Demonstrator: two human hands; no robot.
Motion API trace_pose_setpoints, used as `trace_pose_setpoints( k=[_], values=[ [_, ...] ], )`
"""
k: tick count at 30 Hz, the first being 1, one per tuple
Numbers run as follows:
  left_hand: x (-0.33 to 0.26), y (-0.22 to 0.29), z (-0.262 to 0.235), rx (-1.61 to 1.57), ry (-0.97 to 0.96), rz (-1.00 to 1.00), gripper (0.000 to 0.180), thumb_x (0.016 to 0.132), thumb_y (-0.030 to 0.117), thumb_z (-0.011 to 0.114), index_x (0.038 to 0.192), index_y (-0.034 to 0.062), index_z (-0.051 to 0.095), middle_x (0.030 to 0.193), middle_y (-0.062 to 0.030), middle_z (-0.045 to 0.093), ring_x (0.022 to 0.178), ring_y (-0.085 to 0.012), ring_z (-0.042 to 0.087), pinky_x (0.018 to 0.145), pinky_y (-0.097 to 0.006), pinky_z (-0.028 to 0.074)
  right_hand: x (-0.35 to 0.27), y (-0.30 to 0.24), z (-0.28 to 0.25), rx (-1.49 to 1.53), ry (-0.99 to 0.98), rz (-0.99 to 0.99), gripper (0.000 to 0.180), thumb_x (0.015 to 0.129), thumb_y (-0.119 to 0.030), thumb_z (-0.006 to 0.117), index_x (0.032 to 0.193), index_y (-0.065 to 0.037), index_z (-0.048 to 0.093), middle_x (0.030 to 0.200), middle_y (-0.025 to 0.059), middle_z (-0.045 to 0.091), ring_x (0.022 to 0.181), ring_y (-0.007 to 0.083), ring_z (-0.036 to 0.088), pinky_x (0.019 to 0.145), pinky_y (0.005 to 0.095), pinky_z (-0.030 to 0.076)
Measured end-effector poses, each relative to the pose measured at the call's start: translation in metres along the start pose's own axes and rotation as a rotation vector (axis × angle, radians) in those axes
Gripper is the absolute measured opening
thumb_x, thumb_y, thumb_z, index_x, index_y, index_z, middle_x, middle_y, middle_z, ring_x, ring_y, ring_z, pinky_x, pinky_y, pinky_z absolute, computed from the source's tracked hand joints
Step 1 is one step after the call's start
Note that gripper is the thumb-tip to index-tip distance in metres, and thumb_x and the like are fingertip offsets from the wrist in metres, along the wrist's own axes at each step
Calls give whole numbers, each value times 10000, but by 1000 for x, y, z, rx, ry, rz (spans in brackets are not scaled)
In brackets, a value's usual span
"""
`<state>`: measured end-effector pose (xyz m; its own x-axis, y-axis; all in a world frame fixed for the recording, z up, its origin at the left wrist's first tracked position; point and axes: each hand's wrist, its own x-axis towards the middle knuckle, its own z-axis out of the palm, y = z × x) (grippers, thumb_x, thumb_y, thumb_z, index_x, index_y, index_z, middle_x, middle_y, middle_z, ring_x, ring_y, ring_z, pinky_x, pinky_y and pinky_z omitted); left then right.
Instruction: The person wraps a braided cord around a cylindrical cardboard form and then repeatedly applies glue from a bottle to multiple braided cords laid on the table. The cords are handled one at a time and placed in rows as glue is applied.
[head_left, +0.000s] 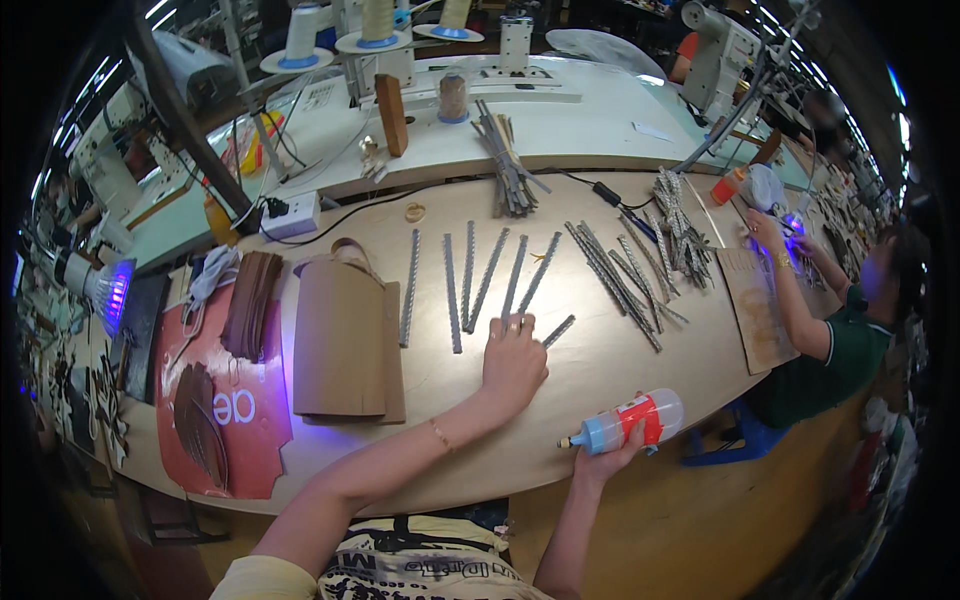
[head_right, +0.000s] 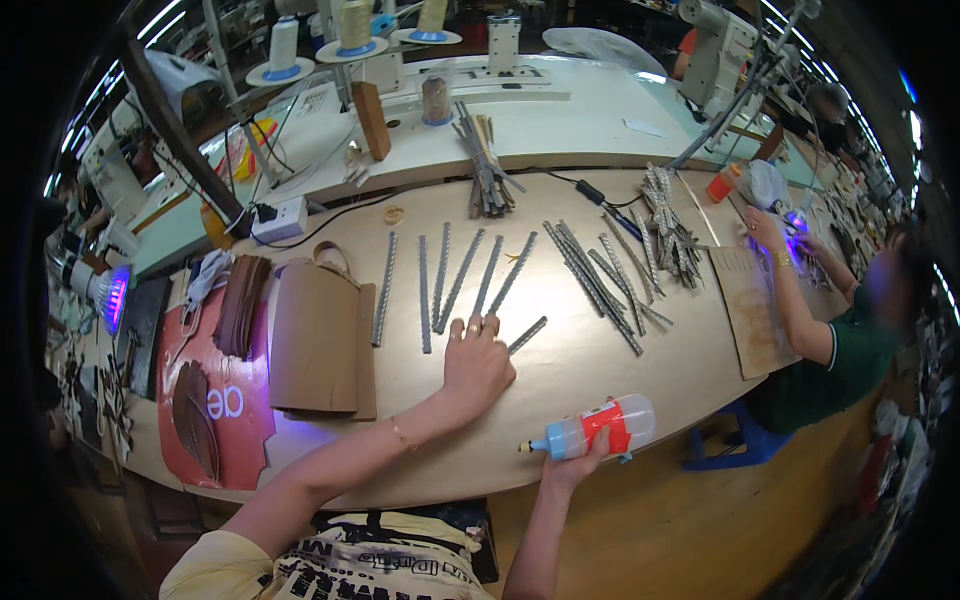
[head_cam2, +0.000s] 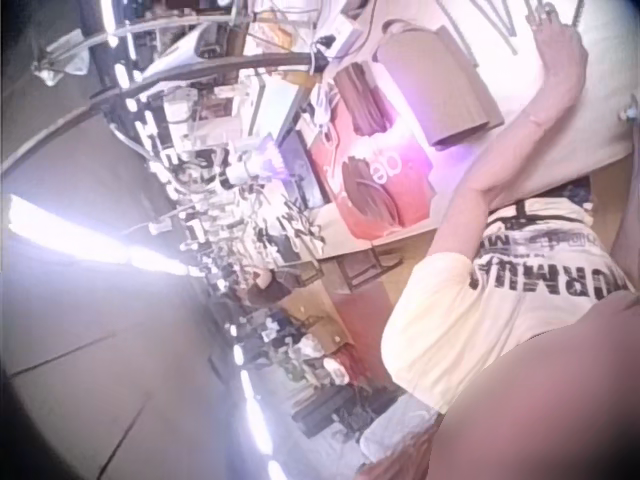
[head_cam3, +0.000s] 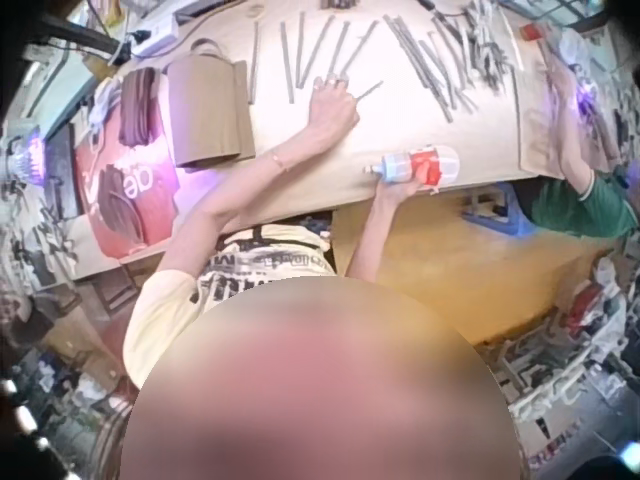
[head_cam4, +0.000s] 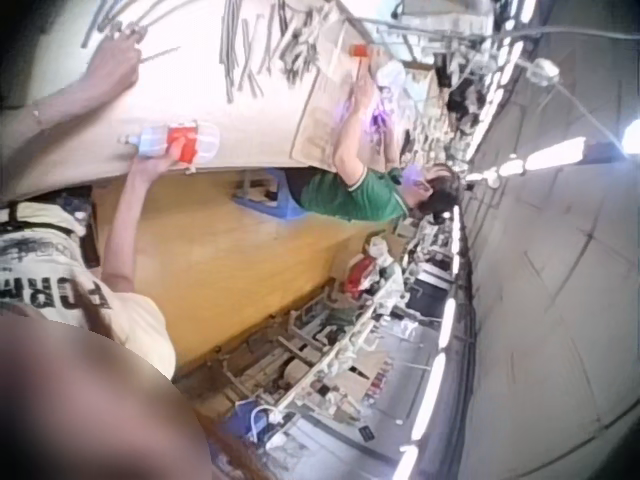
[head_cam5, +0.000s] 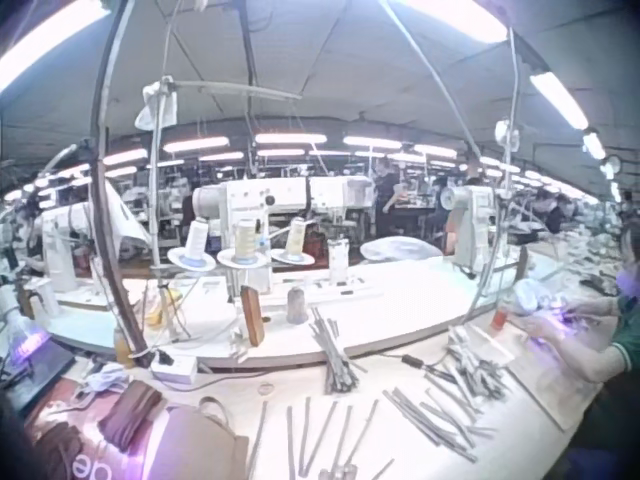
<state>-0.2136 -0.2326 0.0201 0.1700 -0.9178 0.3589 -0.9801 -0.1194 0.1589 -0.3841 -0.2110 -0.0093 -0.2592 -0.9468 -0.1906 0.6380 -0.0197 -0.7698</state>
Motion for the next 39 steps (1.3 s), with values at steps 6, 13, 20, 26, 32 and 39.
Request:
trace_pose_setpoints(
  k=[6, 13, 20, 26, 32, 39],
  values=[
    [85, -5, 18, 9, -108, -99, 307, 643, 256, 683, 752, -28, 726, 1050, -175, 614, 1066, -286, 525, 946, -419, 358, -5, -3, 3, 61, -5, 46, 546, 952, -415, 503, 1382, -82, 451, 989, 54, 575, 817, 162, 571, 715, 320, 492],
    [134, -9, 24, 39, -32, -4, 354, 737, 336, 724, 887, 16, 714, 1112, -179, 603, 1094, -304, 524, 990, -434, 353, -5, 2, 0, 104, 44, 56, 560, 945, -410, 498, 1395, -84, 431, 964, 57, 581, 776, 165, 578, 692, 315, 497],
    [160, 30, 47, -81, -90, 536, 293, 812, 43, 586, 1094, 84, 656, 1255, -162, 531, 1198, -315, 513, 994, -418, 403, 3, -3, -2, 322, 52, 125, 590, 930, -436, 512, 1383, -68, 419, 893, 77, 601, 697, 178, 608, 576, 300, 519],
    [188, 63, 71, -79, -213, 683, 293, 814, 91, 619, 1097, 138, 678, 1342, -145, 509, 1229, -303, 503, 982, -414, 414, 2, -1, -2, 324, 74, 128, 583, 931, -425, 511, 1372, -55, 423, 873, 79, 613, 703, 182, 621, 595, 307, 527],
    [198, 86, 76, 85, -96, 942, 130, 805, 148, 638, 907, 130, 717, 1285, -94, 583, 1163, -210, 561, 989, -372, 392, 1, -2, -8, 280, -82, 120, 597, 936, -389, 527, 1426, -76, 395, 1026, 71, 585, 854, 183, 602, 774, 345, 519],
    [196, 94, 9, -285, 188, 705, 54, 852, 150, 664, 878, 105, 678, 1199, -74, 636, 1080, -200, 601, 1005, -385, 353, 0, -5, 5, 266, 76, 100, 568, 924, -415, 534, 1354, -53, 450, 921, 75, 604, 741, 173, 606, 628, 308, 512]
  ],
)
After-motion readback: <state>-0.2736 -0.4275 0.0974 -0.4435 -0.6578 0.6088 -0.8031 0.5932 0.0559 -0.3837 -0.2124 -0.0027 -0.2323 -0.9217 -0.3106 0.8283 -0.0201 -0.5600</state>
